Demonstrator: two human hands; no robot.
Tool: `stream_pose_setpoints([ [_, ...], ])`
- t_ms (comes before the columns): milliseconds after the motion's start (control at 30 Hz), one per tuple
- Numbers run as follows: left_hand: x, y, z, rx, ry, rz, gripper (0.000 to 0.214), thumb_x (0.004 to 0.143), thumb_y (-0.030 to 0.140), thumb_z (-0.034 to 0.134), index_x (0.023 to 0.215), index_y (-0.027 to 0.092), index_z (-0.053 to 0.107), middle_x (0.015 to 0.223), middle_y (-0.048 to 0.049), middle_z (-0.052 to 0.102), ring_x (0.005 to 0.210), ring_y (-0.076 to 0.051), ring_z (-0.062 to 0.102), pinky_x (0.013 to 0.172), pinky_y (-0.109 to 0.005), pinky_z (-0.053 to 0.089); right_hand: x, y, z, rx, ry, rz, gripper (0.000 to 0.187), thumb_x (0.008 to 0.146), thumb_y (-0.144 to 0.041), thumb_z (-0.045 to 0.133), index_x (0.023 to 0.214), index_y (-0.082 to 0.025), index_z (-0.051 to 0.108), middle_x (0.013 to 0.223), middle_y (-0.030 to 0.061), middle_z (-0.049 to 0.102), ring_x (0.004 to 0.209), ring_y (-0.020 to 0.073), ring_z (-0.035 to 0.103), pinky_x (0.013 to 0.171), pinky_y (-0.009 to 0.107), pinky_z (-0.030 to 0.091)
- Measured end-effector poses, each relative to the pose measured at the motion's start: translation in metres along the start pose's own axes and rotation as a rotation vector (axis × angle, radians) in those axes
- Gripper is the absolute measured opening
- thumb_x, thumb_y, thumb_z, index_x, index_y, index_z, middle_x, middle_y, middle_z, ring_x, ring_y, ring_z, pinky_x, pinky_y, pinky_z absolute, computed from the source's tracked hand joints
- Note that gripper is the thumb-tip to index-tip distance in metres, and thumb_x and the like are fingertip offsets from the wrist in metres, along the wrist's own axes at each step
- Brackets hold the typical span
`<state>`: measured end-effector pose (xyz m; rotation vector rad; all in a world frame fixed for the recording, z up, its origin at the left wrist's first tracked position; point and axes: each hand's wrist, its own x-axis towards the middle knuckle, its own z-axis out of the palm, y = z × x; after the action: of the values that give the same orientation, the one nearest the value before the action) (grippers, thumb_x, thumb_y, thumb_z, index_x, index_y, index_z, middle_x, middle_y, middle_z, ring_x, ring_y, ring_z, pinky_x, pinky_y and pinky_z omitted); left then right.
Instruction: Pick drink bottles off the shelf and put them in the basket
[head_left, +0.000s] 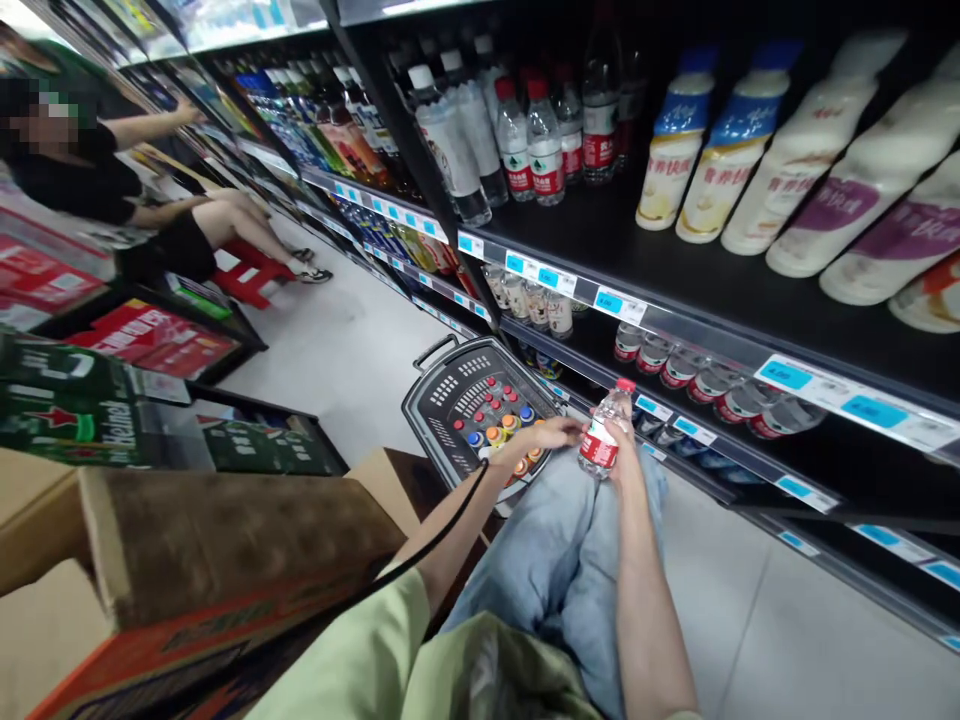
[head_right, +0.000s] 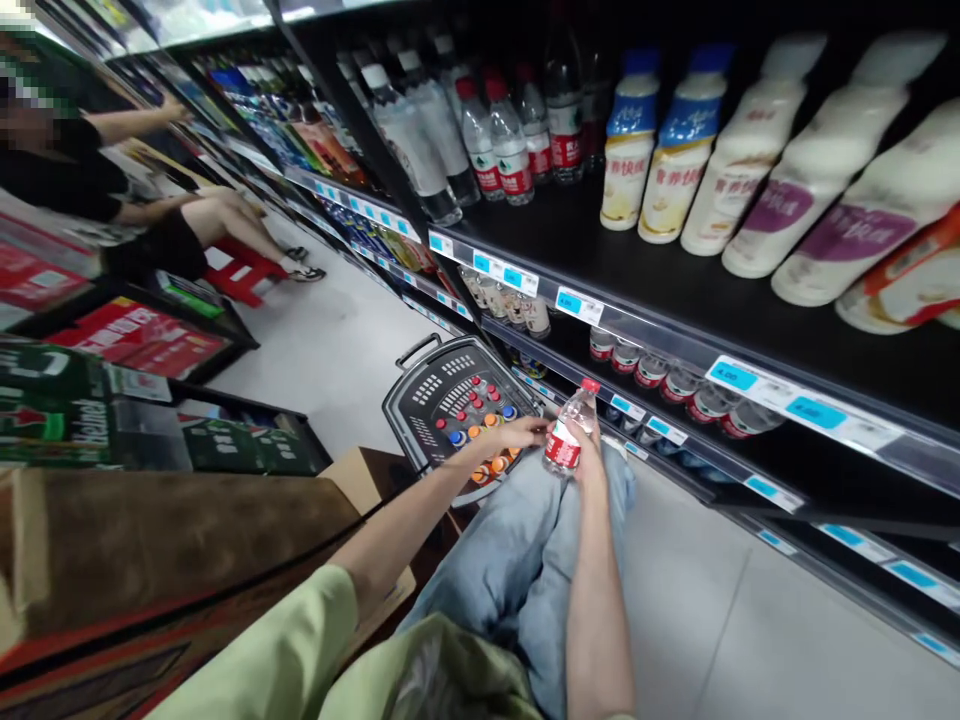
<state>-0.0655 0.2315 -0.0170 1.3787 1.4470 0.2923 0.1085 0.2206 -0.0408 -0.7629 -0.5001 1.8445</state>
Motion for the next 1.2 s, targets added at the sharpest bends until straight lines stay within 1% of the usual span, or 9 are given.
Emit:
stream_pose_setpoints([
  [67, 0.013, 0.002, -0.018, -0.089, 0.054, -0.07, 0.021, 0.086, 0.04, 0.076, 0.09, 0.019, 0.077, 0.085, -0.004, 0.075, 0.075, -0.018, 0.067, 0.07, -0.029, 0.055, 0.002, 0.002, -0.001, -0.061, 0.01, 0.035, 0.077, 0.07, -0.044, 0.095, 0.137, -0.032, 0.059, 0.102, 0.0005, 0.08, 0.069, 0.0216, 0.077, 0.058, 0.033, 0.063],
  [200, 0.034, 0.016, -0.043, -0.274, 0.195, -0.088, 0.048, 0.095, 0.065, 0.065, 0.085, 0.018, 0.07, 0.079, -0.0032, 0.068, 0.065, -0.014, 0.056, 0.06, -0.026, 0.045, 0.004, 0.004, 0.003, -0.265, -0.043, 0.057, 0.072, 0.068, -0.05, 0.097, 0.13, -0.029, 0.066, 0.109, 0.0035, 0.081, 0.078, 0.024, 0.079, 0.072, 0.038, 0.068],
  [333, 0.038, 0.038, -0.062, -0.341, 0.028, -0.011, 0.067, 0.088, 0.085, 0.062, 0.087, 0.018, 0.07, 0.079, -0.003, 0.067, 0.065, -0.014, 0.055, 0.056, -0.026, 0.041, 0.004, -0.002, 0.007, -0.487, -0.131, 0.013, 0.074, 0.071, -0.048, 0.096, 0.136, -0.028, 0.067, 0.119, 0.0052, 0.081, 0.109, 0.0293, 0.078, 0.1, 0.044, 0.064],
  [467, 0.026, 0.054, -0.084, -0.127, -0.11, 0.1, 0.058, 0.075, 0.074, 0.084, 0.083, 0.019, 0.066, 0.073, 0.0018, 0.062, 0.062, -0.012, 0.052, 0.053, -0.024, 0.039, 0.005, -0.004, 0.009, -0.555, -0.174, -0.033, 0.065, 0.078, -0.053, 0.09, 0.135, -0.029, 0.071, 0.127, 0.005, 0.08, 0.13, 0.0307, 0.071, 0.12, 0.049, 0.052],
  [567, 0.015, 0.054, -0.097, -0.041, -0.162, 0.066, 0.056, 0.074, 0.071, 0.085, 0.077, 0.02, 0.06, 0.065, 0.0033, 0.056, 0.054, -0.011, 0.049, 0.049, -0.024, 0.037, 0.008, 0.002, 0.007, -0.532, -0.147, -0.02, 0.055, 0.088, -0.063, 0.078, 0.133, -0.03, 0.074, 0.138, 0.0053, 0.077, 0.136, 0.03, 0.067, 0.122, 0.048, 0.05],
  [800, -0.002, 0.018, -0.133, -0.057, 0.095, -0.07, 0.054, 0.085, 0.072, 0.071, 0.077, 0.023, 0.051, 0.063, 0.0026, 0.055, 0.048, -0.013, 0.052, 0.049, -0.027, 0.043, 0.015, 0.02, 0.006, -0.555, -0.035, -0.034, 0.06, 0.09, -0.072, 0.072, 0.127, -0.025, 0.076, 0.14, 0.0106, 0.076, 0.132, 0.03, 0.07, 0.117, 0.048, 0.054],
  [967, -0.002, -0.016, -0.159, 0.426, 0.339, -0.143, 0.045, 0.092, 0.065, 0.062, 0.077, 0.022, 0.057, 0.068, -0.0024, 0.061, 0.07, -0.021, 0.066, 0.068, -0.03, 0.05, 0.017, 0.032, 0.006, -0.623, -0.048, 0.006, 0.059, 0.083, -0.067, 0.082, 0.122, -0.023, 0.074, 0.122, 0.0128, 0.083, 0.115, 0.0277, 0.078, 0.109, 0.047, 0.058],
  [1067, 0.0, -0.043, -0.168, 0.695, 0.41, -0.213, 0.039, 0.096, 0.056, 0.057, 0.096, 0.019, 0.068, 0.082, -0.0095, 0.071, 0.09, -0.029, 0.07, 0.084, -0.034, 0.052, 0.017, 0.036, 0.005, -0.666, -0.043, -0.005, 0.051, 0.087, -0.061, 0.08, 0.12, -0.023, 0.074, 0.116, 0.0111, 0.084, 0.109, 0.0259, 0.079, 0.107, 0.045, 0.059],
  [1200, -0.002, -0.089, -0.187, 0.78, 0.468, -0.396, 0.048, 0.1, 0.053, 0.053, 0.12, 0.013, 0.07, 0.103, -0.017, 0.077, 0.104, -0.034, 0.07, 0.094, -0.037, 0.051, 0.016, 0.036, 0.007, -0.745, -0.019, -0.036, 0.039, 0.091, -0.054, 0.076, 0.116, -0.025, 0.074, 0.111, 0.0086, 0.085, 0.105, 0.0245, 0.079, 0.103, 0.042, 0.06],
])
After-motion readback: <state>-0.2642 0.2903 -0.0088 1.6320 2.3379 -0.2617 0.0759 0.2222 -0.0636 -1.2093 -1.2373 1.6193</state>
